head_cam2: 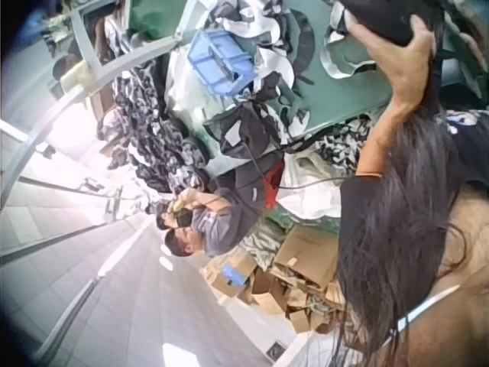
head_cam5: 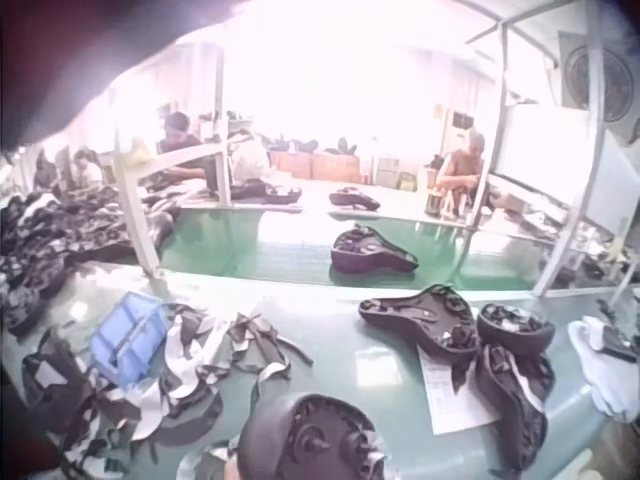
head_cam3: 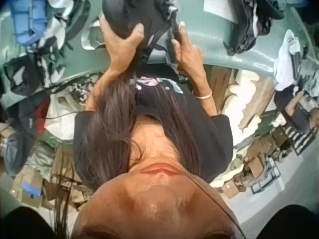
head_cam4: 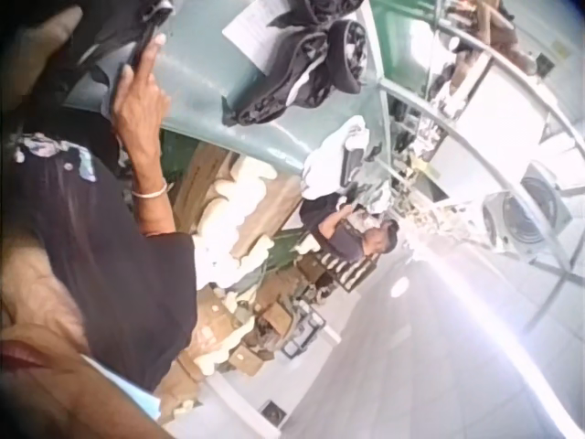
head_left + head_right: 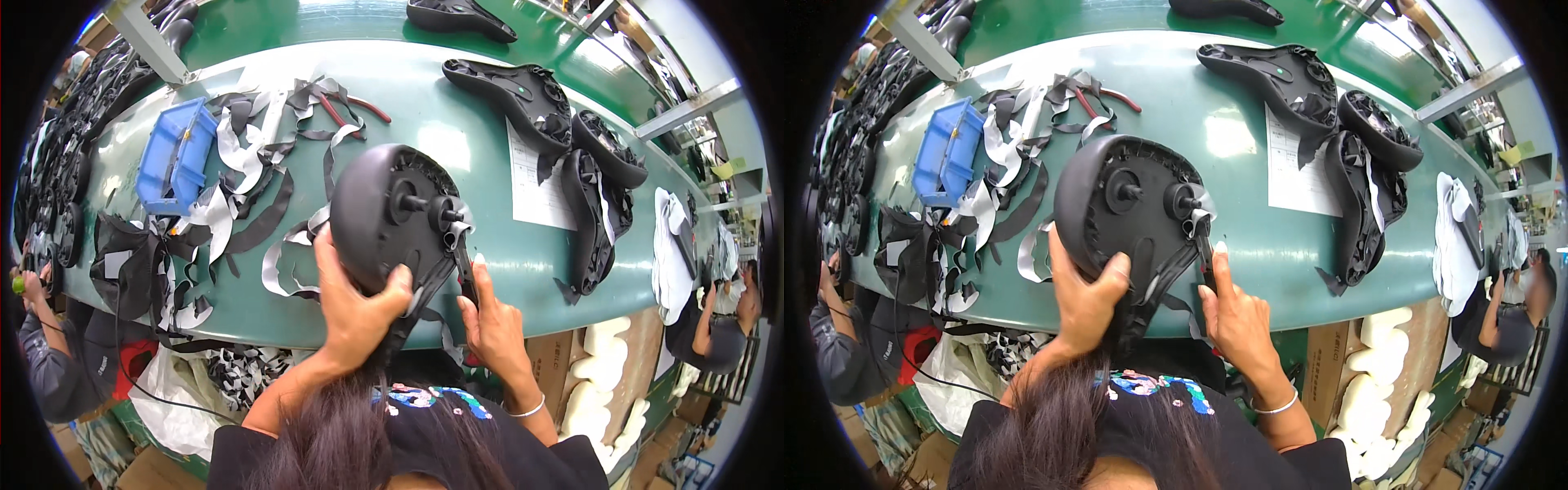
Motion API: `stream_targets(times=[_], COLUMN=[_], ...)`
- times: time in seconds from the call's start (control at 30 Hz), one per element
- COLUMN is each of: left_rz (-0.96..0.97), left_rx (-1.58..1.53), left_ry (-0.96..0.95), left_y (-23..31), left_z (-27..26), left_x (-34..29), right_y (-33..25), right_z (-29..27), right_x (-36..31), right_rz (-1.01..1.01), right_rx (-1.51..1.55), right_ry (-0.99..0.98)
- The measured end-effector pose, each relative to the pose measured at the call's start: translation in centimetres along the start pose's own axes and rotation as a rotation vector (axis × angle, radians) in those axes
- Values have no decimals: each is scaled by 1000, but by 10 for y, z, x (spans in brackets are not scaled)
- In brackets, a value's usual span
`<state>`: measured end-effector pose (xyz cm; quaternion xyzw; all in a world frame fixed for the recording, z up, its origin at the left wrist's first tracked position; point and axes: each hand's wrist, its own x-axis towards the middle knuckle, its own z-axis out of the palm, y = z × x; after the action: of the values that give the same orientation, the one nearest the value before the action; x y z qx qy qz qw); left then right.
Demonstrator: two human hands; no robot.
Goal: The person uses a red utility knife to trim excess black rubber or plastic material from the underside of bicycle seats. They repeatedly cut along the edges, peel away strips, and rotate the seat to access different areas, placing finished seats aside on the green workbench.
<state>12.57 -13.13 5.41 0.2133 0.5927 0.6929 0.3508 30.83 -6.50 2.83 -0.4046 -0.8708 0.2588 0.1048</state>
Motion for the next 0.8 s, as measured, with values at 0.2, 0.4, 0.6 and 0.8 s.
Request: stream_targets(times=[0.2, 0.4, 0.6, 0.8], left_rz=[238, 0, -170, -311], left_rx=[248, 90, -225, -184], left_ry=[19, 19, -174, -70], left_y=[-28, -1, 12, 49], left_z=[-8, -26, -85, -97], left_x=[-20, -6, 27, 72], right_y=[-26, -1, 57, 111], right_z=[-21, -9, -46, -94], right_x=[-24, 65, 119, 129], right_rz=[429, -49, 162, 45], right_rx=[650, 495, 241, -462], right_ry=[-215, 235, 628, 967])
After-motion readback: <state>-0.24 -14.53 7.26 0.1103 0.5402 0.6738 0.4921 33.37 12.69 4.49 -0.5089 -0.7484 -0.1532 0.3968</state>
